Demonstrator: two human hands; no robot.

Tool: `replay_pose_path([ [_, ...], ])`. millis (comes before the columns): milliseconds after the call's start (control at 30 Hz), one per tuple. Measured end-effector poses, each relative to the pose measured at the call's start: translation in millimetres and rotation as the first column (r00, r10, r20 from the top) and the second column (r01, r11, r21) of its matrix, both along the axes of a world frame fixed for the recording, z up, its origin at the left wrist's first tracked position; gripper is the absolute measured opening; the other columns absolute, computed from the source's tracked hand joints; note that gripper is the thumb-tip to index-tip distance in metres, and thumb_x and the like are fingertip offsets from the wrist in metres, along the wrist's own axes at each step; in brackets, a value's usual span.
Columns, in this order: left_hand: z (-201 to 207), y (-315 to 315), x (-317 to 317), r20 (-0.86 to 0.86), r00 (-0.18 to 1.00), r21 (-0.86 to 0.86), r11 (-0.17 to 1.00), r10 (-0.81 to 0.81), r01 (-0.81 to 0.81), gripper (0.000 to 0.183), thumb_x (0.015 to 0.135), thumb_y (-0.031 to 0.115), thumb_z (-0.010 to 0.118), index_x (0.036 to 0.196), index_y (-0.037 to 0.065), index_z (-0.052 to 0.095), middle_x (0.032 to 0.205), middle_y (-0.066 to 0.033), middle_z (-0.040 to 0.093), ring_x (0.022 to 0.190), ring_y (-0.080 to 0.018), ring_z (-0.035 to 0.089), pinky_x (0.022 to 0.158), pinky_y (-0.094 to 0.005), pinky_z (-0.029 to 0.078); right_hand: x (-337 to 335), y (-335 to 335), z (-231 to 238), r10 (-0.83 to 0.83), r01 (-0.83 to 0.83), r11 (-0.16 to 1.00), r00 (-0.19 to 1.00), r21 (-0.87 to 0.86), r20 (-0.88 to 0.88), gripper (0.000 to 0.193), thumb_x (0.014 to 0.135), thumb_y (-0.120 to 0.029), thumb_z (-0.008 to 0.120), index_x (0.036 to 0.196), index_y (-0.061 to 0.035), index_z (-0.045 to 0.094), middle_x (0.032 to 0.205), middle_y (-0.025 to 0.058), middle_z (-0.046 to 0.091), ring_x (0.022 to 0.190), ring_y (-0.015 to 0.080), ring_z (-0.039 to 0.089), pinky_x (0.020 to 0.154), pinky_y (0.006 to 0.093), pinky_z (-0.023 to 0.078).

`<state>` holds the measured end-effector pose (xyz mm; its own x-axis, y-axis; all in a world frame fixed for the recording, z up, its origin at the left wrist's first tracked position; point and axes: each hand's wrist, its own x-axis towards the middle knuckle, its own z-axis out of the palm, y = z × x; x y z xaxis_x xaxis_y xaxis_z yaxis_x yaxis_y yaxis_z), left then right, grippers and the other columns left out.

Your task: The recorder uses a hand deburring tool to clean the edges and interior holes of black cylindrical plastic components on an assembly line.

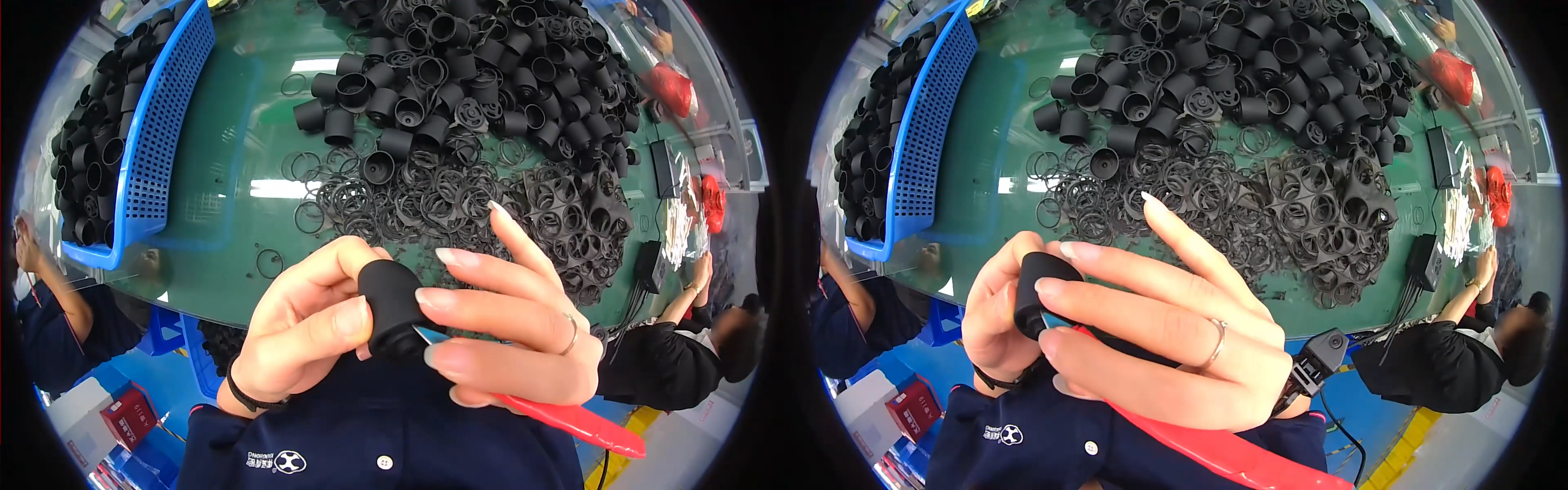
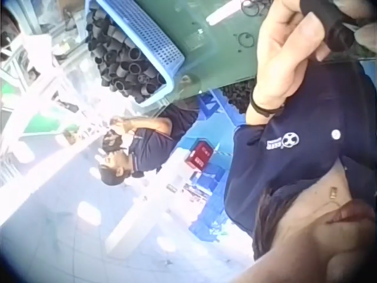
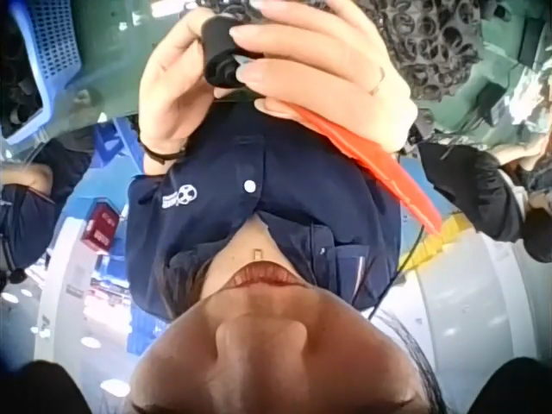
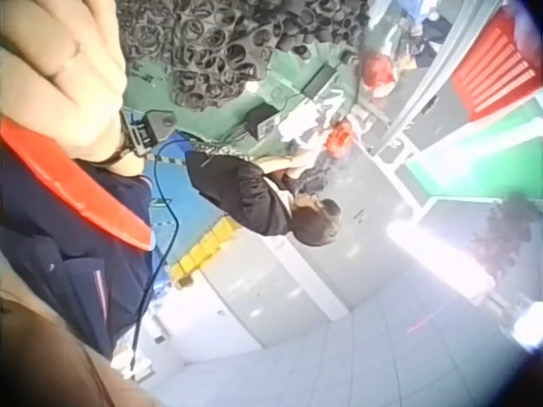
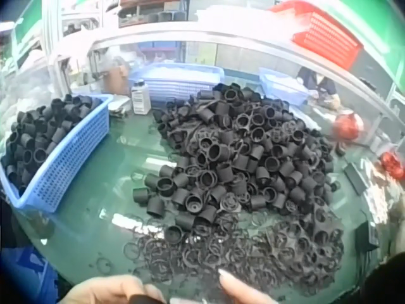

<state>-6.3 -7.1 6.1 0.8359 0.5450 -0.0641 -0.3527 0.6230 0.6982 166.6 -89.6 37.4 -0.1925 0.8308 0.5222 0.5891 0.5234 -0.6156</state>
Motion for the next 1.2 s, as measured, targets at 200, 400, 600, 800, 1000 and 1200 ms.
replay_pose_path([
  [200, 1, 6, -7, -0.019, 0.991, -0.031, 0.991, -0.134, 0.133, 0.021, 0.085, 0.019, 0.048, 0.096, 0.000, 0.046, 0.084, -0.0057, 0.052, 0.064, -0.0077, 0.048, 0.051, -0.0191, 0.038, -22, 0, -5, -0.160, 0.130, 0.975, 0.973, 0.180, 0.164, 0.019, 0.079, -0.020, 0.058, 0.093, -0.0079, 0.054, 0.088, 0.0121, 0.058, 0.081, 0.0267, 0.061, 0.083, 0.0477, 0.043],
  [400, 9, -4, -2, 0.144, 0.973, -0.357, 0.908, -0.181, 0.222, 0.025, 0.090, 0.022, 0.040, 0.099, -0.001, 0.044, 0.086, -0.0082, 0.053, 0.062, -0.0093, 0.051, 0.043, -0.0194, 0.040, -21, 2, -25, -0.325, 0.192, 0.831, 0.930, 0.523, 0.174, 0.023, 0.091, -0.023, 0.035, 0.102, -0.0046, 0.042, 0.084, 0.0223, 0.056, 0.064, 0.0301, 0.062, 0.068, 0.0350, 0.052],
  [600, 10, 3, 1, 0.008, 0.992, -0.159, 0.979, -0.124, 0.124, 0.036, 0.086, 0.033, 0.045, 0.086, -0.002, 0.037, 0.084, -0.0183, 0.045, 0.045, -0.0126, 0.044, 0.029, -0.0202, 0.041, 5, 0, -34, -0.694, 0.691, 0.719, 0.710, 0.074, 0.123, 0.022, 0.066, -0.004, 0.067, 0.087, -0.0061, 0.061, 0.110, 0.0130, 0.054, 0.105, 0.0382, 0.047, 0.091, 0.0436, 0.036],
  [800, 0, 2, 7, -0.065, 0.998, -0.089, 0.996, -0.004, -0.001, 0.047, 0.080, 0.042, 0.053, 0.098, 0.001, 0.037, 0.085, -0.0157, 0.048, 0.055, -0.0118, 0.047, 0.030, -0.0174, 0.039, 2, -9, -29, -0.462, 0.464, 0.886, 0.884, 0.017, -0.065, 0.012, 0.076, -0.014, 0.058, 0.082, -0.0054, 0.062, 0.118, 0.0258, 0.044, 0.118, 0.0425, 0.033, 0.098, 0.0476, 0.024],
  [1000, -4, -1, 3, 0.112, 0.994, -0.204, 0.979, -0.002, 0.025, 0.038, 0.079, 0.012, 0.056, 0.111, -0.002, 0.041, 0.093, -0.0118, 0.054, 0.077, -0.0135, 0.055, 0.046, -0.0231, 0.047, -8, -9, -14, -0.133, 0.135, 0.990, 0.990, 0.046, -0.041, 0.032, 0.091, -0.035, 0.030, 0.089, -0.0068, 0.044, 0.100, 0.0236, 0.055, 0.098, 0.0397, 0.053, 0.087, 0.0605, 0.032],
  [1200, -2, -4, 5, 0.062, 0.998, -0.158, 0.987, 0.029, -0.018, 0.033, 0.080, 0.015, 0.056, 0.104, -0.002, 0.044, 0.085, -0.0119, 0.055, 0.060, -0.0158, 0.055, 0.048, -0.0246, 0.045, -12, -8, -12, -0.158, 0.159, 0.986, 0.987, 0.042, -0.006, 0.028, 0.090, -0.034, 0.035, 0.094, -0.0082, 0.046, 0.098, 0.0201, 0.057, 0.094, 0.0350, 0.056, 0.088, 0.0566, 0.034],
])
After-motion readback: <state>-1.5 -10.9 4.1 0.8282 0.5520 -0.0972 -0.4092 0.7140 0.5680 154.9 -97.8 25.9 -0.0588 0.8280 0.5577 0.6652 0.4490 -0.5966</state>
